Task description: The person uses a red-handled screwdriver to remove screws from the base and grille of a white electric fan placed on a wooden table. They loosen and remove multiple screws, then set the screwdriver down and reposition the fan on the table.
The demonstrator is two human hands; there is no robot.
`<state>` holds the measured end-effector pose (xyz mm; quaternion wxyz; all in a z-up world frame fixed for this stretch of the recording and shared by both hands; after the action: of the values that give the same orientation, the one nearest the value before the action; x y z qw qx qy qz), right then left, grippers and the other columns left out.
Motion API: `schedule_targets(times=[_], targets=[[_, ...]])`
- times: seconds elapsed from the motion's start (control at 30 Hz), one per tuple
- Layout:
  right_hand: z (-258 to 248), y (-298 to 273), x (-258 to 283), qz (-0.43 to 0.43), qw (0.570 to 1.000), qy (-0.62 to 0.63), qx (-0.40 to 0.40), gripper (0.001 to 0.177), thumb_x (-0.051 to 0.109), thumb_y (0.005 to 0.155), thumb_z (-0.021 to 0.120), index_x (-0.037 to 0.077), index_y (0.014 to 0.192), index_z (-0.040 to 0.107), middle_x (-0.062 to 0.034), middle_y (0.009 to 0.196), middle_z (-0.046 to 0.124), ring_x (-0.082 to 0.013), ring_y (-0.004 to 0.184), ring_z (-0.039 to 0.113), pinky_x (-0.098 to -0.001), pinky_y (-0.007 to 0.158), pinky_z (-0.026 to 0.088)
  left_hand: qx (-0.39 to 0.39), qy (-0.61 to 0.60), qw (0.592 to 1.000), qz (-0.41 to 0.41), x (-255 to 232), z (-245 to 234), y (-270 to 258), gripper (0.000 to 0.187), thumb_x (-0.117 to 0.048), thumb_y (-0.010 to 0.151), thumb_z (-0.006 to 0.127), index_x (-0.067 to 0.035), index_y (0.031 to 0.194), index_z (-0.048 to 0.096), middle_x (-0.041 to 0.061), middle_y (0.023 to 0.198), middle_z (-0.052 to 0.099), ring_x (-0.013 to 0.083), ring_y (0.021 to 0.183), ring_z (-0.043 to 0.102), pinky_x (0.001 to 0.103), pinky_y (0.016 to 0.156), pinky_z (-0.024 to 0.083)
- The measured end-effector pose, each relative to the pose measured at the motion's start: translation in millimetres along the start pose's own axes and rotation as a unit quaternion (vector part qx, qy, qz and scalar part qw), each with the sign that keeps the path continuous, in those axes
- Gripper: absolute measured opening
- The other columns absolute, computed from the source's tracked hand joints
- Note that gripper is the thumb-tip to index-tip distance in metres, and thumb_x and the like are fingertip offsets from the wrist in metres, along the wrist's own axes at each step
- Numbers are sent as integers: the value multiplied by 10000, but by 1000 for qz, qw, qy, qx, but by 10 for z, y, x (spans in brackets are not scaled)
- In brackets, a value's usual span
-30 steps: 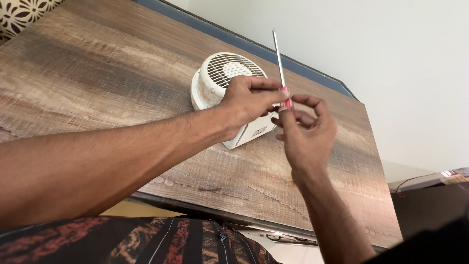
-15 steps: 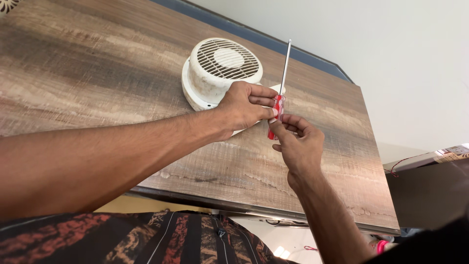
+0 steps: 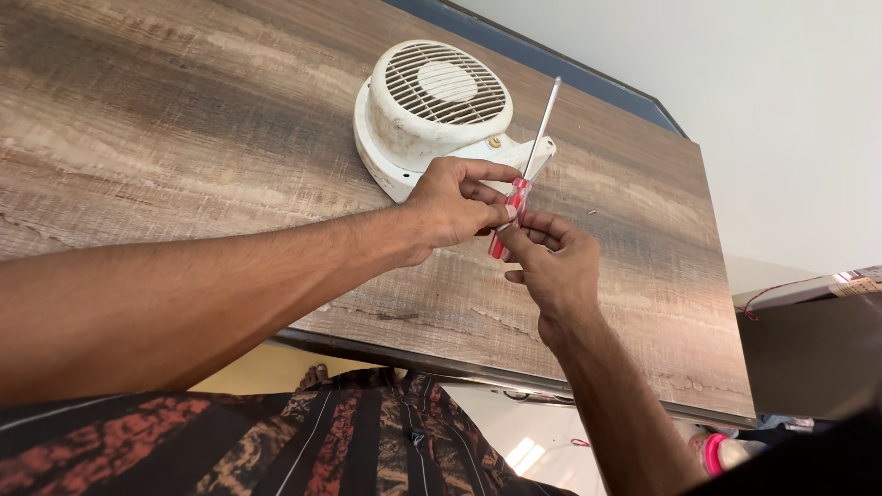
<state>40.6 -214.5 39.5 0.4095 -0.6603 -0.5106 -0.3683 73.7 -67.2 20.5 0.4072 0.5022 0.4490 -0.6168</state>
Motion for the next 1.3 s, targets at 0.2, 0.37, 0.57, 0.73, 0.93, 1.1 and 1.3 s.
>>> schedule_targets(times=[0.2, 0.37, 0.57, 0.73, 0.93, 1.1, 1.3], targets=[[-152, 58, -102, 24, 999, 39, -11, 271, 146, 837, 717, 16, 1071, 758, -85, 868, 766, -169, 736, 721, -277, 608, 576, -27, 8, 1000, -12, 40, 96, 103, 451, -30, 820, 757, -86, 1262, 690, 56, 1024, 781, 110, 886, 764, 213, 779, 673], [-413, 153, -222, 31, 998, 46, -30, 266, 133, 843, 720, -2, 1070, 751, -104, 886, 752, -170, 728, 717, -284, 615, 598, -39, 52, 997, -48, 143, 314, 123, 351, -92, 807, 817, -52, 1148, 746, 64, 977, 793, 111, 837, 762, 229, 733, 665], [-778, 333, -557, 45, 997, 54, -34, 280, 113, 830, 745, -3, 1085, 738, -108, 912, 741, -178, 718, 714, -288, 632, 620, -52, 61, 994, -76, 334, 641, 256, 307, -127, 811, 821, -51, 1104, 771, 76, 956, 810, 115, 829, 776, 245, 741, 661], [-1117, 571, -944, 75, 995, 30, -51, 244, 114, 844, 750, 3, 1062, 750, -115, 927, 744, -179, 716, 705, -287, 630, 614, -88, 79, 987, -109, 582, 876, 421, 301, -142, 802, 835, -93, 1095, 785, 65, 970, 821, 116, 837, 774, 256, 759, 642], [-1355, 842, -1347, 127, 989, -70, -39, 216, 150, 852, 790, 6, 1010, 770, -107, 911, 744, -170, 711, 679, -300, 591, 605, -155, 93, 969, -169, 961, 1041, 500, 249, -125, 787, 850, -96, 1030, 809, 85, 1008, 822, 136, 855, 771, 284, 782, 643], [-1342, 953, -1599, 169, 975, -141, -6, 216, 145, 835, 820, 18, 1003, 775, -108, 917, 773, -160, 647, 683, -265, 550, 600, -202, 106, 952, -205, 1178, 1114, 499, 219, -120, 775, 872, -105, 988, 824, 76, 1038, 806, 140, 884, 761, 270, 808, 628], [-1263, 985, -1763, 180, 976, -113, 50, 195, 83, 849, 805, -10, 1015, 763, -142, 932, 787, -170, 702, 750, -259, 588, 652, -215, 100, 946, -220, 1279, 1222, 527, 217, -109, 784, 861, -101, 995, 811, 94, 1027, 804, 153, 861, 776, 285, 772, 669]])
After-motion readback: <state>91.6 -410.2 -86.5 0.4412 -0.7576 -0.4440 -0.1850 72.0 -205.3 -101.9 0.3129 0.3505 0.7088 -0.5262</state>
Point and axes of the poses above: each hand's wrist, its own y-axis towards the middle knuckle, its own z-axis out of the palm, x = y × z, the point moved 10 cm from there along y, towards the middle knuckle
